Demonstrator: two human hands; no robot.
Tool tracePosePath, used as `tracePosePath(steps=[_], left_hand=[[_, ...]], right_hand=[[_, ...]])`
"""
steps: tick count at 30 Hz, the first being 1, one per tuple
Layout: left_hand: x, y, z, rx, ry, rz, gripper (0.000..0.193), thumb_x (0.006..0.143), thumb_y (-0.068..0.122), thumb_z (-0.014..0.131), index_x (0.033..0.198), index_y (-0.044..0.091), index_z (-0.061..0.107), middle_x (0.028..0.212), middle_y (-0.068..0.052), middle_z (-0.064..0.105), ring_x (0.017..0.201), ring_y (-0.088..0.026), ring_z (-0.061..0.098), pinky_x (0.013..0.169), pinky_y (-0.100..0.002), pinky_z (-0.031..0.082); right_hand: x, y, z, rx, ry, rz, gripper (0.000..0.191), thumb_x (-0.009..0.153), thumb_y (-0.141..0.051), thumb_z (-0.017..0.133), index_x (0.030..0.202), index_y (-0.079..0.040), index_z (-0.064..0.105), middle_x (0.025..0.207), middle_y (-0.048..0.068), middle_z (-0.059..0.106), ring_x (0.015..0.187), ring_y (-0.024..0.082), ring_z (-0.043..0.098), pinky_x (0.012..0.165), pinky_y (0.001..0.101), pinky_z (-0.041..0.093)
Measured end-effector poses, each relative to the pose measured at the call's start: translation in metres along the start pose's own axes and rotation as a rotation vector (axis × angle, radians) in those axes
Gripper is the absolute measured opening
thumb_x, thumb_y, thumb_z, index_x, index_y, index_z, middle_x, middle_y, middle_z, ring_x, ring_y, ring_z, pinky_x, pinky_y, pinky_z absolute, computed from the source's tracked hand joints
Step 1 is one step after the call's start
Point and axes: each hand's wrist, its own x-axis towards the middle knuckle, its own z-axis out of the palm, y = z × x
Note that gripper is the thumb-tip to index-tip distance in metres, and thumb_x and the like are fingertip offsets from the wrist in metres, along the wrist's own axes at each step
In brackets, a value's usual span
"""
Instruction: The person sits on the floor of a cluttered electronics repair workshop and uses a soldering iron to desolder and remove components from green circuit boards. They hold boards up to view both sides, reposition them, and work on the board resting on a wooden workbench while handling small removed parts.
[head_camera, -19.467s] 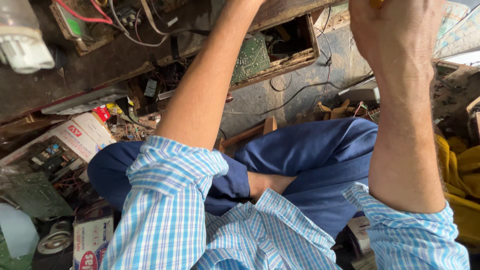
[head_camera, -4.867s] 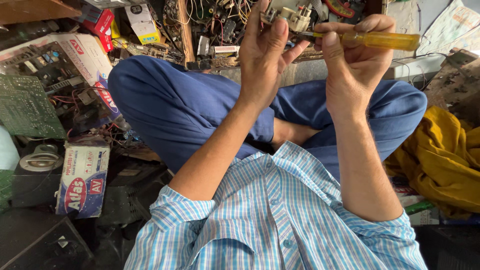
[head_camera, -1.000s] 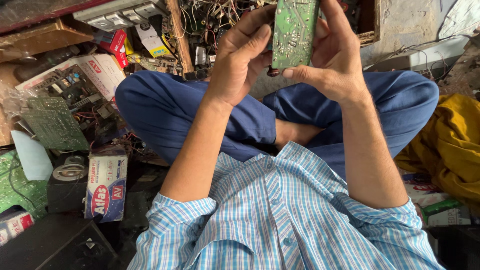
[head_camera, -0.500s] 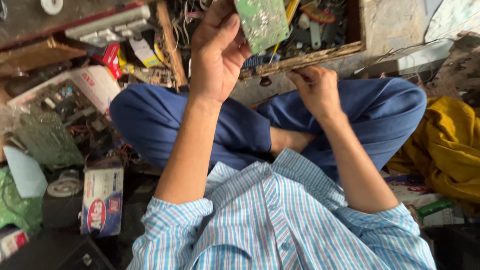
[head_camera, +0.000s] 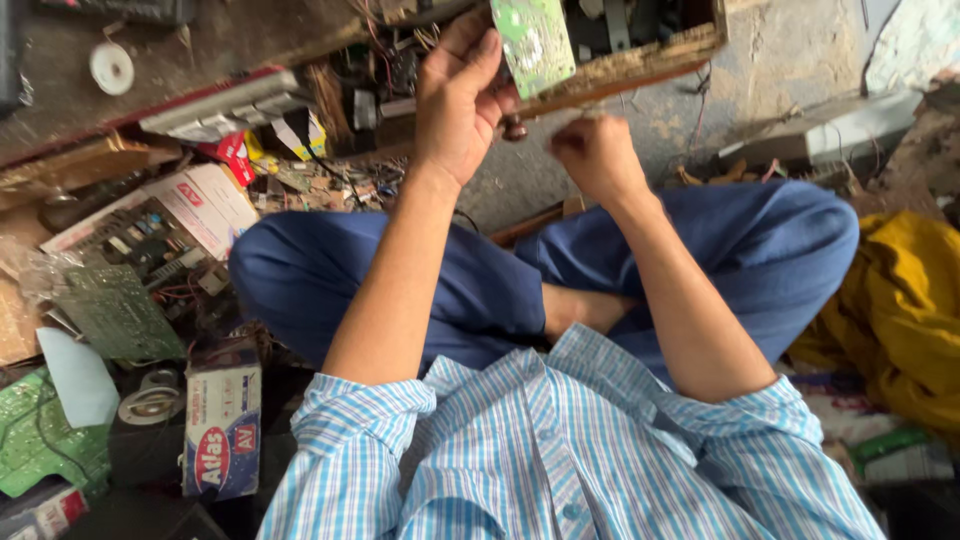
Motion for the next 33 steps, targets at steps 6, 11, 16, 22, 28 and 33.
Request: tracePosePath(steps=[6, 11, 16, 22, 28, 33], left_hand=[[0.004, 0.008, -0.008, 0.064, -0.044, -0.092, 0.028, 0.113, 0.007, 0.056, 0.141, 0.003, 0.059, 0.13, -0.007, 0.068, 0.117, -0.018, 0.068, 0.104, -0.042, 0.061], [0.009, 0.016, -0.011, 0.196, -0.058, -0.173, 0.03, 0.112, 0.009, 0.053, 0.141, 0.002, 0.059, 0.131, -0.008, 0.068, 0.119, -0.019, 0.068, 0.103, -0.044, 0.062], [0.005, 0.02, -0.014, 0.167, -0.068, -0.203, 0.025, 0.116, 0.01, 0.054, 0.137, -0.003, 0.059, 0.13, -0.012, 0.068, 0.119, -0.021, 0.067, 0.105, -0.044, 0.061], [-0.002, 0.023, -0.012, 0.176, -0.046, -0.202, 0.032, 0.116, 0.012, 0.054, 0.146, -0.001, 0.056, 0.135, -0.01, 0.066, 0.12, -0.018, 0.066, 0.108, -0.044, 0.06], [-0.003, 0.022, -0.008, 0.179, -0.052, -0.181, 0.034, 0.117, 0.012, 0.052, 0.149, 0.001, 0.053, 0.135, -0.009, 0.065, 0.121, -0.017, 0.065, 0.107, -0.044, 0.06], [-0.002, 0.019, -0.006, 0.419, -0.116, -0.03, 0.029, 0.12, 0.015, 0.051, 0.145, 0.0, 0.056, 0.13, -0.005, 0.068, 0.115, -0.013, 0.066, 0.101, -0.035, 0.059]], right_hand=[[0.04, 0.036, 0.019, 0.52, -0.123, 0.298, 0.041, 0.086, -0.026, 0.081, 0.113, 0.002, 0.066, 0.102, 0.015, 0.073, 0.095, 0.029, 0.072, 0.084, 0.041, 0.059], [0.09, 0.027, 0.045, 1.2, -0.106, 0.511, 0.034, 0.089, -0.024, 0.077, 0.111, 0.0, 0.066, 0.1, 0.014, 0.072, 0.089, 0.026, 0.069, 0.078, 0.04, 0.057], [0.115, 0.017, 0.069, 1.172, -0.087, 0.494, 0.028, 0.091, -0.022, 0.072, 0.109, -0.001, 0.066, 0.098, 0.013, 0.071, 0.083, 0.024, 0.066, 0.073, 0.0389, 0.055], [0.12, 0.015, 0.106, 1.168, -0.032, 0.485, 0.021, 0.094, -0.02, 0.067, 0.107, -0.003, 0.065, 0.095, 0.011, 0.069, 0.076, 0.022, 0.062, 0.066, 0.0377, 0.053], [0.101, 0.023, 0.126, 1.024, -0.137, 0.528, 0.015, 0.098, -0.017, 0.063, 0.105, -0.005, 0.065, 0.093, 0.01, 0.068, 0.069, 0.019, 0.059, 0.059, 0.0364, 0.05], [0.047, 0.035, 0.094, 1.047, -0.067, 0.648, 0.011, 0.1, -0.015, 0.058, 0.104, -0.006, 0.064, 0.091, 0.009, 0.067, 0.064, 0.017, 0.056, 0.053, 0.0354, 0.048]])
